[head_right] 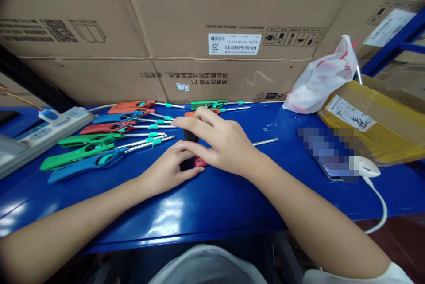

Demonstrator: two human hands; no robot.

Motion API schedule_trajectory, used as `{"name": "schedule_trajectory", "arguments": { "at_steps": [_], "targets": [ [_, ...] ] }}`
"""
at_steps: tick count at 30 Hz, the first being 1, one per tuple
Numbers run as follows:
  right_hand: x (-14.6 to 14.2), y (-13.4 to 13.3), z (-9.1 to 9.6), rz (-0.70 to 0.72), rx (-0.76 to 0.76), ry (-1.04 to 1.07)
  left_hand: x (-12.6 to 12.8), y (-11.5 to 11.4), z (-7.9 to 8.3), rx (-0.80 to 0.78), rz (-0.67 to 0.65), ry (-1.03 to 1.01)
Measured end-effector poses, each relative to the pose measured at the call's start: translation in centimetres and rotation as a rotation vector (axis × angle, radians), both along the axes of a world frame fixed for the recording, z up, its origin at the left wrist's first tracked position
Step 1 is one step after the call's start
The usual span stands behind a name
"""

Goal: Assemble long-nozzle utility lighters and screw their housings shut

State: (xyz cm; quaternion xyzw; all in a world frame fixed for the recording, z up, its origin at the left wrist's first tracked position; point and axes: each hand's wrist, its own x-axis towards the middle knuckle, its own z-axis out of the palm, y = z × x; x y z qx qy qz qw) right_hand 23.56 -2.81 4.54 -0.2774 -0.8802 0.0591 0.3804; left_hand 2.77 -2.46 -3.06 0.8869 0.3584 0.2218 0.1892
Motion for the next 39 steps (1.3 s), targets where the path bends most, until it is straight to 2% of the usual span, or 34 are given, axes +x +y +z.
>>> {"name": "schedule_trajectory", "arguments": {
  "at_steps": [5, 11, 16, 20, 25, 28, 31, 34, 36, 39],
  "targets": [
    [0.6, 0.2, 0.6, 0.147, -0.160, 0.039, -0.1, 0.1, -0.2, 0.012, -0.019, -0.025],
    [0.6, 0.5, 0.2, 0.104, 0.002, 0.077, -0.1, 0.2, -0.2, 0.016, -0.024, -0.020],
    [0.5, 0.7, -0.2, 0.023, -0.014, 0.051, 0.0, 0.1, -0.1, 0.009, -0.023, -0.029],
    [0.8, 1.0, 0.4, 0.010, -0.127, 0.258, -0.4, 0.3, 0.7, 0.003, -0.017, -0.009],
    [2.7, 2.4, 1.6, -0.021, -0.275, 0.620, -1.5, 0.7, 2.6, 0.034, -0.014, 0.160],
    [4.9, 3.9, 0.7, -0.113, -0.415, 0.644, -1.8, 0.7, 2.8, 0.087, 0.004, 0.213],
    [7.1, 5.5, -1.2, -0.213, -0.577, 0.693, -1.4, 0.7, 2.2, 0.119, 0.003, 0.184],
    [8.9, 6.7, -2.8, -0.360, -0.686, 0.574, -1.2, 1.0, 1.7, 0.100, -0.012, 0.154],
    [9.8, 7.1, -3.5, -0.473, -0.673, 0.387, -1.3, 1.3, 1.6, 0.063, -0.018, 0.134],
    [10.8, 7.4, -3.8, -0.582, -0.595, 0.235, -2.0, 2.3, 1.8, 0.053, -0.013, 0.101]
  ]
}}
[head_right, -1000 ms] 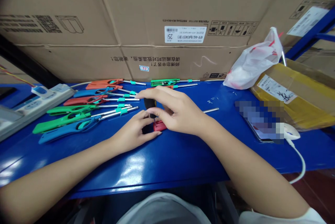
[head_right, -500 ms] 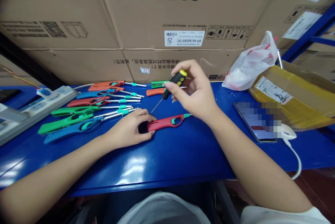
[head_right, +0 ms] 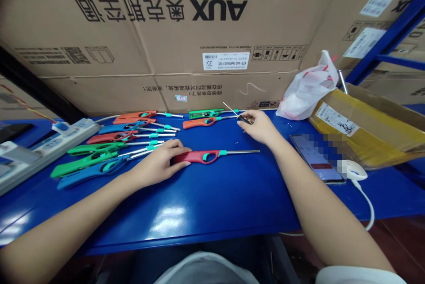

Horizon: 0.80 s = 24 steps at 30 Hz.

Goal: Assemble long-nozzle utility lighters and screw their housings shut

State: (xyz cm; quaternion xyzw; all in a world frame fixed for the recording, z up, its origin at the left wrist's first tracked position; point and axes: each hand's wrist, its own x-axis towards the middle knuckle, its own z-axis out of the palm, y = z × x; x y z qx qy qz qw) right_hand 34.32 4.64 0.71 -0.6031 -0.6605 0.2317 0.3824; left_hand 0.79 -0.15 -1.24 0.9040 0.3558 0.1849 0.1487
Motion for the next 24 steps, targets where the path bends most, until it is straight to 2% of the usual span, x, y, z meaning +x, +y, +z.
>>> {"name": "schedule_trajectory", "arguments": {
  "at_steps": [7, 12, 15, 20, 24],
  "targets": [
    [1.4, 0.7, -0.3, -0.125, 0.192, -0.264, -0.9, 3.1, 0.9, 0.077, 0.072, -0.054],
    [1.9, 1.1, -0.7, -0.109, 0.280, -0.342, 0.1, 5.6, 1.2, 0.125, 0.109, 0.062],
    [1.7, 0.7, -0.6, -0.010, 0.298, -0.389, 1.1, 7.1, 1.0, 0.142, 0.111, 0.091],
    [0.6, 0.0, -0.9, 0.364, 0.230, -0.490, 2.3, 8.7, 0.3, 0.160, 0.158, 0.120],
    [-0.3, -0.1, -1.7, 0.445, 0.184, -0.551, 2.8, 8.7, 0.1, 0.181, 0.194, 0.097]
  ]
}}
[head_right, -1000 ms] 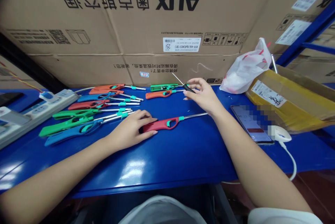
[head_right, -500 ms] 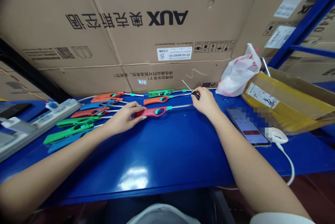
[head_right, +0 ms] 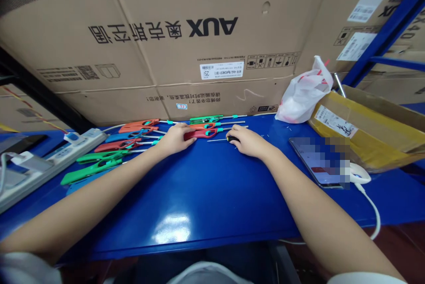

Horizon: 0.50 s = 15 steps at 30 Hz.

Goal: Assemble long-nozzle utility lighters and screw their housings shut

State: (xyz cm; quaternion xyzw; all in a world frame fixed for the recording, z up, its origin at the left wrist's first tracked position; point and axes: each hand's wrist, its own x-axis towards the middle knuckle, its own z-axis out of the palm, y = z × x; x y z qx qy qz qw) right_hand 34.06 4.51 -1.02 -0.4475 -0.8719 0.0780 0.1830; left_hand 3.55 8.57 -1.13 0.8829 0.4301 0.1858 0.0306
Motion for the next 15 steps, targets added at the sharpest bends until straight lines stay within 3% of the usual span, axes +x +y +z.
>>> {"name": "schedule_trajectory", "arguments": {
  "at_steps": [4, 10, 15],
  "targets": [
    [-0.4, 0.2, -0.4, 0.001, 0.000, -0.024, 0.4, 0.5, 0.4, 0.043, 0.044, -0.056],
    [-1.1, 0.1, -0.8, 0.011, 0.003, -0.026, 1.4, 4.5, 0.9, 0.040, 0.165, -0.065],
    [-1.6, -0.3, -0.4, 0.032, -0.001, -0.042, 2.5, 6.3, 0.6, -0.018, 0.154, 0.028]
  ]
}}
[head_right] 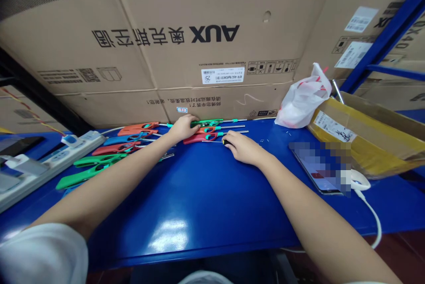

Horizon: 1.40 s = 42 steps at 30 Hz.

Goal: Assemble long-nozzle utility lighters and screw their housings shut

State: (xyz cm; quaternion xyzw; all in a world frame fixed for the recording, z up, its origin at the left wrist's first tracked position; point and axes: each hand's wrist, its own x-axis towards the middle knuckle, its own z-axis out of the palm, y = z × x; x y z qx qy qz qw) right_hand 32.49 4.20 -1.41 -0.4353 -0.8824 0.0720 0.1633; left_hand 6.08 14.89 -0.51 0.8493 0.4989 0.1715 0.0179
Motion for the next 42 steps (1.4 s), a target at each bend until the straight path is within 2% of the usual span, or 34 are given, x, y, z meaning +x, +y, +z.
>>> {"name": "schedule_trajectory", "arguments": {
  "at_steps": [5, 9, 12, 17, 22, 29, 33, 37, 40, 42],
  "targets": [
    [0.0, -0.3, 0.2, -0.024, 0.007, -0.022, 0.3, 1.4, 0.4, -0.091, -0.041, 0.129],
    [0.1, 0.1, 0.2, -0.135, 0.049, -0.034, -0.1, 2.7, 1.7, -0.150, -0.146, 0.268],
    [0.4, 1.6, 0.6, -0.255, 0.102, -0.070, -0.2, 3.0, 2.7, -0.141, -0.188, 0.353],
    [1.3, 5.6, 2.1, -0.382, 0.153, -0.214, 0.1, 2.5, 3.8, -0.092, -0.205, 0.433],
    [1.6, 8.6, 3.1, -0.368, 0.095, -0.357, 0.2, 2.2, 3.7, -0.039, -0.203, 0.468],
    [0.8, 10.8, 3.0, -0.367, -0.060, -0.519, -0.2, 2.0, 2.9, 0.012, -0.213, 0.455],
    [0.3, 11.0, 3.3, -0.350, -0.068, -0.540, -0.6, 2.0, 2.7, 0.032, -0.218, 0.429],
    [0.4, 9.9, 4.2, -0.313, -0.020, -0.493, -1.2, 1.7, 3.2, 0.059, -0.225, 0.382],
    [0.7, 8.4, 5.2, -0.282, 0.035, -0.430, -2.0, 0.3, 3.9, 0.079, -0.235, 0.337],
    [0.8, 6.9, 5.8, -0.255, 0.052, -0.395, -2.7, -1.4, 4.3, 0.094, -0.242, 0.308]
  ]
}}
